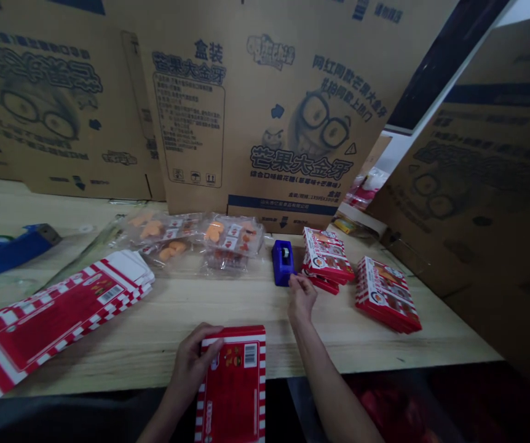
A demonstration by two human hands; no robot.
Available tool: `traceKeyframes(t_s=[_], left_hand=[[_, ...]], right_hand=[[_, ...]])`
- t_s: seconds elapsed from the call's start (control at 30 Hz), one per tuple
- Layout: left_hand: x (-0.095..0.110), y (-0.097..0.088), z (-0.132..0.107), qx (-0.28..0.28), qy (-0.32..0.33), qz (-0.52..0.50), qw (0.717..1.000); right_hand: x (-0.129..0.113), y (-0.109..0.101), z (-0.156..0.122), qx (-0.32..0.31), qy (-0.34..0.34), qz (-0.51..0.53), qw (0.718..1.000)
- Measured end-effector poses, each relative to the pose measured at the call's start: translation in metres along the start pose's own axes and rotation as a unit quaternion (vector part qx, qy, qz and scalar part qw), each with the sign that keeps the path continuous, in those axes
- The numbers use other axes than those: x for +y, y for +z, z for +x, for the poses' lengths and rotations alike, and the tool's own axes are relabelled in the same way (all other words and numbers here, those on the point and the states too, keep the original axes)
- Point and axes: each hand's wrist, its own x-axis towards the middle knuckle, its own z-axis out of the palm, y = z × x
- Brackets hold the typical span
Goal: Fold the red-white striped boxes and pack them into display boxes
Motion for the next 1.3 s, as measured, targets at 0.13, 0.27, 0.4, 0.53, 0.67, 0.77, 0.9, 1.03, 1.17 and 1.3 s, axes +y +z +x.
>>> traceKeyframes(t_s=[0.13,0.27,0.4,0.53,0.67,0.77,0.9,1.03,1.17,1.3], left_hand=[[0.01,-0.005,0.017,0.002,-0.041,-0.058,0.997],[0.028,-0.021,0.045,-0.037,-0.08,-0.086,0.992],[0.036,-0.036,0.068,-0.13,-0.084,-0.031,0.987],[0.032,-0.04,0.077,-0.226,-0.099,0.006,0.969],[0.029,-0.033,0.08,-0.281,-0.089,0.038,0.955],[0.028,-0.028,0.079,-0.293,-0.094,0.041,0.951],[0.03,-0.03,0.073,-0.294,-0.091,0.048,0.95],[0.038,-0.035,0.065,-0.274,-0.087,0.061,0.956],[0.049,-0.041,0.06,-0.271,-0.083,0.058,0.957],[0.068,-0.051,0.055,-0.298,-0.006,0.046,0.953]], right_hand=[[0.004,-0.004,-0.016,0.051,0.03,0.007,0.998],[0.005,-0.005,-0.01,0.053,0.053,0.023,0.997],[-0.004,-0.016,-0.01,-0.006,0.084,0.046,0.995],[-0.036,-0.022,-0.028,-0.188,0.116,0.061,0.973],[-0.082,-0.006,-0.05,-0.556,0.076,0.059,0.826],[-0.101,0.011,-0.063,-0.638,-0.015,0.016,0.77],[-0.101,0.02,-0.081,-0.58,-0.104,-0.113,0.8],[-0.096,0.02,-0.094,-0.541,-0.029,-0.139,0.829],[-0.103,0.023,-0.096,-0.557,0.108,-0.009,0.823],[-0.11,0.028,-0.101,-0.624,0.303,0.144,0.706]])
